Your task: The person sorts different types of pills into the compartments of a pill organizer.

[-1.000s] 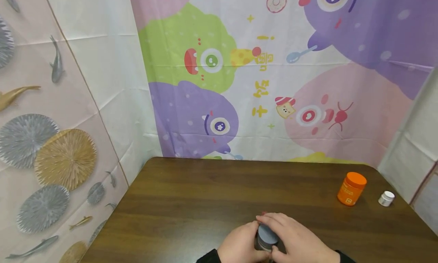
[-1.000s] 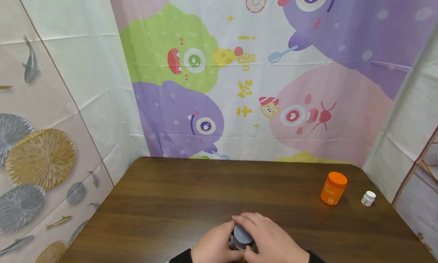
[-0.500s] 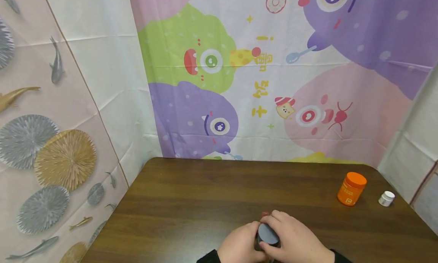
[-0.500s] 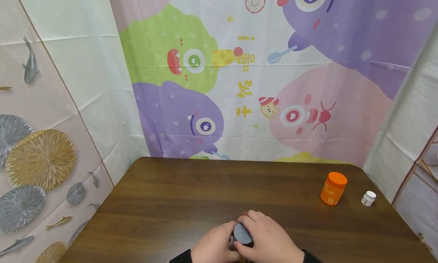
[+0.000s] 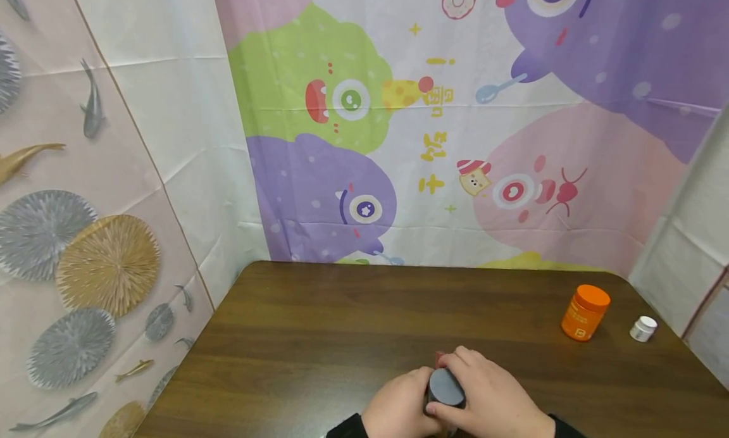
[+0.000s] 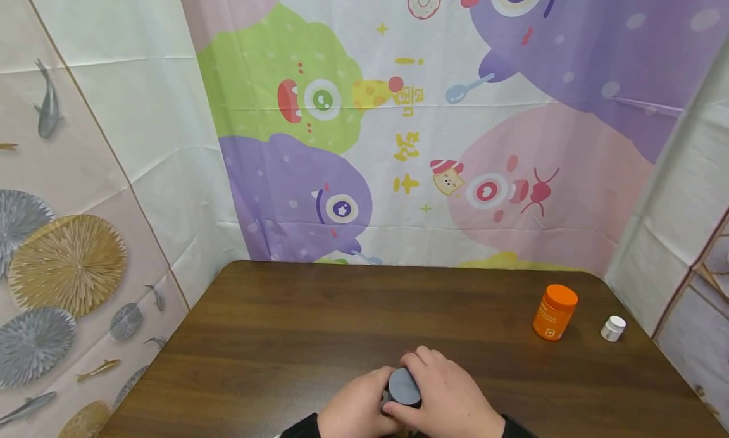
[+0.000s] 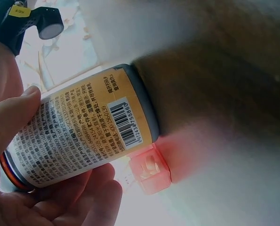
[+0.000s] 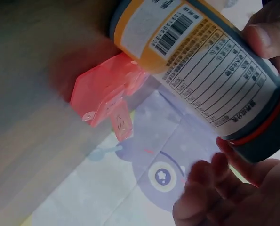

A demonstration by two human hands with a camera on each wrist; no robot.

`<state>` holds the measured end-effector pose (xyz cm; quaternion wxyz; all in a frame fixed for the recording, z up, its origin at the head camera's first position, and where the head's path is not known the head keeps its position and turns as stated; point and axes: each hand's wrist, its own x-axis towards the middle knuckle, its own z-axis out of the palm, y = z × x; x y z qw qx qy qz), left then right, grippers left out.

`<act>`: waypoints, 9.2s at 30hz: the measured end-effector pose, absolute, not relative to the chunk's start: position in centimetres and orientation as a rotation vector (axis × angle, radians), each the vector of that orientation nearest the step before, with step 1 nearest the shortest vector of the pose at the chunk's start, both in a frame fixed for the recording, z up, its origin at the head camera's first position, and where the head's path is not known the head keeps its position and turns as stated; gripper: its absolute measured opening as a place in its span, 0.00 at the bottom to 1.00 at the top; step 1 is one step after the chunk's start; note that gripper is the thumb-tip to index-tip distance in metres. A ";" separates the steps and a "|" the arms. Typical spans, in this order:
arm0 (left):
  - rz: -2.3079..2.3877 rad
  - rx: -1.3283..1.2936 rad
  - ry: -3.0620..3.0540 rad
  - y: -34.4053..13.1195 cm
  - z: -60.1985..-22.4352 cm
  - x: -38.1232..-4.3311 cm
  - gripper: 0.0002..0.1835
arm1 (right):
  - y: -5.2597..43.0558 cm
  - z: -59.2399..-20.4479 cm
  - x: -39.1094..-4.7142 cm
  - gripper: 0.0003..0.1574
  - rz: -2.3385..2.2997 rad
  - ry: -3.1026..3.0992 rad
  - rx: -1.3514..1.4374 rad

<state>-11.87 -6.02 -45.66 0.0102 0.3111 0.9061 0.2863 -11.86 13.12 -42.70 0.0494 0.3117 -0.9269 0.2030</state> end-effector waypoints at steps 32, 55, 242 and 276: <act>0.878 0.999 2.866 -5.8 -45.7 -11.9 0.25 | 13.0 -42.6 -11.8 0.31 0.570 -2.822 0.993; 0.914 0.945 2.819 -5.8 -45.3 -11.8 0.21 | 12.9 -42.5 -11.6 0.34 0.618 -2.830 0.878; -0.133 1.391 3.322 -6.4 -45.6 -16.3 0.28 | 23.3 -45.9 -11.6 0.46 0.496 -2.711 0.722; -0.088 1.389 3.318 -6.3 -45.9 -16.4 0.28 | 23.2 -45.7 -11.4 0.44 0.482 -2.680 0.735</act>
